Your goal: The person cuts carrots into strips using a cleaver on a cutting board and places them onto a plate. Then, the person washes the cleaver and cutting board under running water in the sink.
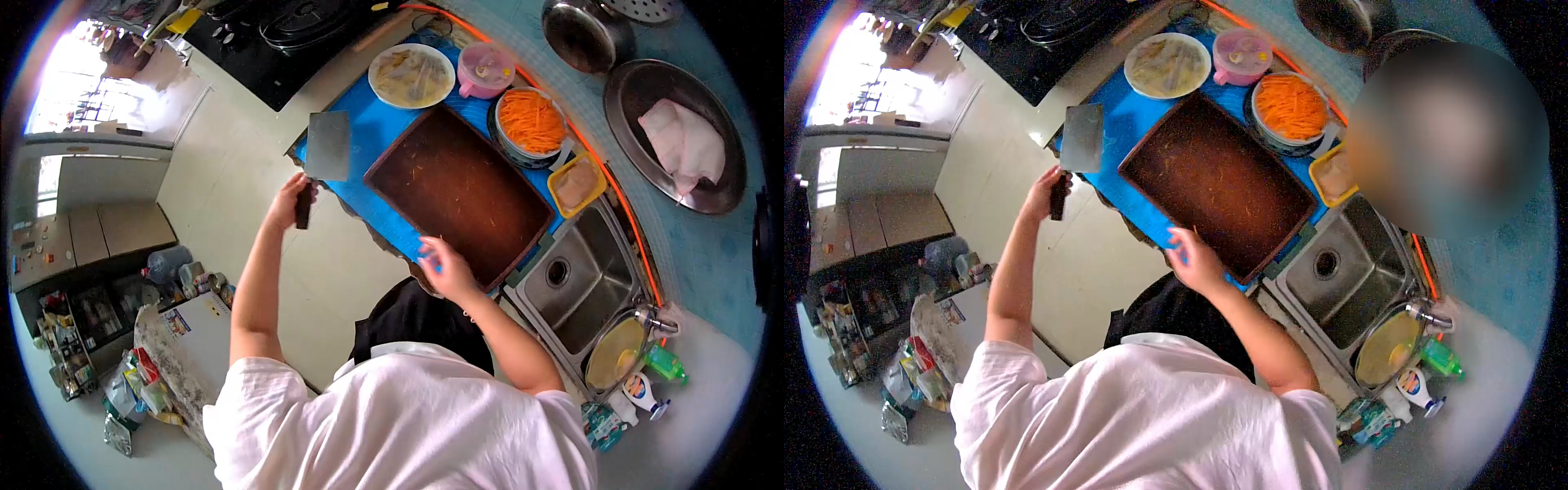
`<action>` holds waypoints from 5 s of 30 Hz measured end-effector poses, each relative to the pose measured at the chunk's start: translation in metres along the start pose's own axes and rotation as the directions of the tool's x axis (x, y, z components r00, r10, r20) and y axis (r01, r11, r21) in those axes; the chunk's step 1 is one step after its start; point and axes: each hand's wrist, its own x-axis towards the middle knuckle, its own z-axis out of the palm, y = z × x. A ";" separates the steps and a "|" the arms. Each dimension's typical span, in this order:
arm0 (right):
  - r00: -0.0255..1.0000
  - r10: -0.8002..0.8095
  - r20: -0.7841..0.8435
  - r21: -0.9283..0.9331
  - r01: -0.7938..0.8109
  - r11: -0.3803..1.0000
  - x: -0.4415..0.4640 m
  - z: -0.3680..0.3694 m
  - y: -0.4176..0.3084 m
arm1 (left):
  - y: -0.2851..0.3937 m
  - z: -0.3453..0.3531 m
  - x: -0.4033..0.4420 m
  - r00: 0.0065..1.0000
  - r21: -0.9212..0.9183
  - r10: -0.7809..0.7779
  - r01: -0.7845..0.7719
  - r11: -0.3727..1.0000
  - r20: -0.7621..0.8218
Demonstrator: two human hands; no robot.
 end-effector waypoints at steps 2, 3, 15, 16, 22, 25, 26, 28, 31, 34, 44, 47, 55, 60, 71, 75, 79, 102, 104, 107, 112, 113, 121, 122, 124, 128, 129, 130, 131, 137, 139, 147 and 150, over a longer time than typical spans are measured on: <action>0.992 0.062 -0.112 0.012 -0.061 0.998 -0.031 -0.022 0.027 | 0.013 -0.015 0.018 0.992 0.035 -0.091 0.088 0.995 0.084; 0.977 0.096 -0.190 -0.022 -0.103 0.994 -0.045 -0.034 0.039 | 0.016 -0.017 0.028 0.993 0.108 -0.114 0.109 0.988 0.040; 0.582 0.241 -0.777 -0.089 -0.480 0.873 -0.126 -0.119 0.127 | -0.022 -0.070 0.122 0.926 0.835 0.332 -0.322 0.446 0.180; 0.583 0.260 -0.770 -0.096 -0.508 0.856 -0.117 -0.119 0.124 | -0.016 -0.057 0.113 0.910 0.853 0.373 -0.334 0.401 0.181; 0.537 0.591 -0.602 -0.053 -0.765 0.641 -0.077 -0.140 0.133 | -0.009 -0.036 0.106 0.853 0.936 0.451 -0.338 0.099 0.261; 0.505 0.670 -0.544 -0.139 -0.842 0.522 -0.064 -0.151 0.138 | -0.010 -0.019 0.088 0.728 0.959 0.651 -0.283 0.002 0.214; 0.480 0.691 -0.540 -0.120 -0.857 0.502 -0.062 -0.152 0.138 | -0.012 -0.004 0.074 0.650 0.969 0.746 -0.247 0.031 0.142; 0.415 0.781 -0.466 0.137 -0.839 0.527 -0.059 -0.156 0.121 | -0.033 0.026 0.045 0.537 0.908 0.838 -0.297 0.296 -0.098; 0.423 0.878 -0.223 0.572 -0.672 0.470 -0.078 -0.151 0.117 | -0.090 0.053 -0.007 0.921 0.479 0.283 -0.129 0.868 -0.266; 0.583 0.812 0.007 0.746 -0.544 0.384 -0.093 -0.145 0.090 | -0.105 0.115 -0.056 0.962 0.041 -0.268 0.270 0.962 -0.057; 0.571 0.812 -0.121 0.881 -0.316 0.353 -0.198 -0.160 0.061 | -0.119 0.204 -0.133 0.896 -0.334 -0.247 0.376 0.864 0.368; 0.533 0.812 -0.240 0.873 -0.248 0.421 -0.269 -0.180 0.036 | -0.116 0.248 -0.171 0.817 -0.191 -0.328 0.460 0.867 0.475; 0.352 0.862 -0.364 0.928 0.213 0.305 -0.438 -0.173 0.012 | -0.156 0.394 -0.143 0.471 0.186 -0.512 0.578 0.794 0.719; 0.289 0.857 -0.426 0.814 0.537 0.223 -0.408 -0.140 0.026 | -0.217 0.458 -0.091 0.494 0.151 -0.565 0.650 0.745 0.660; 0.416 0.781 -0.465 0.726 0.685 0.067 -0.288 -0.149 0.076 | -0.263 0.471 -0.175 0.535 0.467 -0.586 0.356 0.809 0.609; 0.492 0.764 -0.418 0.763 0.646 0.002 -0.294 -0.136 0.121 | -0.269 0.513 -0.183 0.715 0.319 -0.560 0.461 0.828 0.420; 0.799 0.602 -0.008 0.990 0.092 -0.109 -0.351 -0.204 0.061 | -0.254 0.532 -0.177 0.693 0.183 -0.592 0.574 0.798 0.412; 0.697 0.036 -0.716 -0.398 -0.451 0.799 -0.341 -0.414 0.196 | -0.264 0.583 -0.180 0.764 0.017 -0.580 0.600 0.800 0.282; 0.669 0.003 -0.744 -0.058 -0.069 0.996 -0.325 -0.408 0.178 | -0.258 0.592 -0.185 0.776 0.022 -0.585 0.598 0.802 0.234; 0.567 0.099 -0.818 0.167 0.069 0.984 -0.300 -0.408 0.161 | -0.260 0.594 -0.179 0.778 -0.025 -0.570 0.596 0.802 0.265; 0.594 0.152 -0.790 0.350 0.233 0.907 -0.290 -0.404 0.165 | -0.259 0.599 -0.175 0.774 -0.039 -0.571 0.602 0.798 0.273; 0.612 0.160 -0.774 0.364 0.224 0.904 -0.292 -0.402 0.163 | -0.263 0.597 -0.171 0.769 -0.044 -0.572 0.607 0.794 0.287; 0.578 0.087 -0.811 0.116 0.014 0.993 -0.301 -0.406 0.166 | -0.252 0.599 -0.179 0.773 0.001 -0.595 0.610 0.792 0.219; 0.522 0.000 -0.853 -0.025 -0.041 0.999 -0.297 -0.406 0.169 | -0.251 0.597 -0.179 0.775 0.019 -0.600 0.609 0.793 0.198; 0.454 -0.013 -0.891 -0.089 -0.146 0.985 -0.291 -0.410 0.166 | -0.248 0.596 -0.179 0.775 0.038 -0.608 0.611 0.790 0.172; 0.446 -0.092 -0.890 -0.182 -0.165 0.969 -0.289 -0.414 0.165 | -0.243 0.590 -0.175 0.781 0.038 -0.595 0.600 0.799 0.189; 0.466 -0.085 -0.881 -0.178 -0.159 0.971 -0.290 -0.415 0.164 | -0.243 0.589 -0.174 0.787 0.036 -0.583 0.589 0.808 0.201; 0.563 0.002 -0.826 -0.079 -0.119 0.990 -0.294 -0.418 0.168 | -0.237 0.591 -0.175 0.779 0.050 -0.592 0.596 0.802 0.206; 0.624 0.061 -0.779 0.034 -0.054 0.998 -0.298 -0.419 0.170 | -0.240 0.588 -0.172 0.775 0.042 -0.596 0.602 0.798 0.213; 0.795 0.135 -0.592 0.164 -0.046 0.985 -0.318 -0.427 0.170 | -0.234 0.594 -0.174 0.789 0.025 -0.579 0.587 0.809 0.207; 0.697 0.045 -0.715 -0.025 -0.090 0.996 -0.313 -0.424 0.166 | -0.237 0.592 -0.174 0.787 0.004 -0.575 0.589 0.808 0.225; 0.637 0.025 -0.771 0.082 0.061 0.995 -0.294 -0.420 0.179 | -0.240 0.579 -0.168 0.763 0.057 -0.611 0.614 0.787 0.211; 0.821 0.162 -0.547 0.407 0.092 0.909 -0.314 -0.422 0.161 | -0.243 0.577 -0.165 0.752 0.093 -0.631 0.626 0.774 0.189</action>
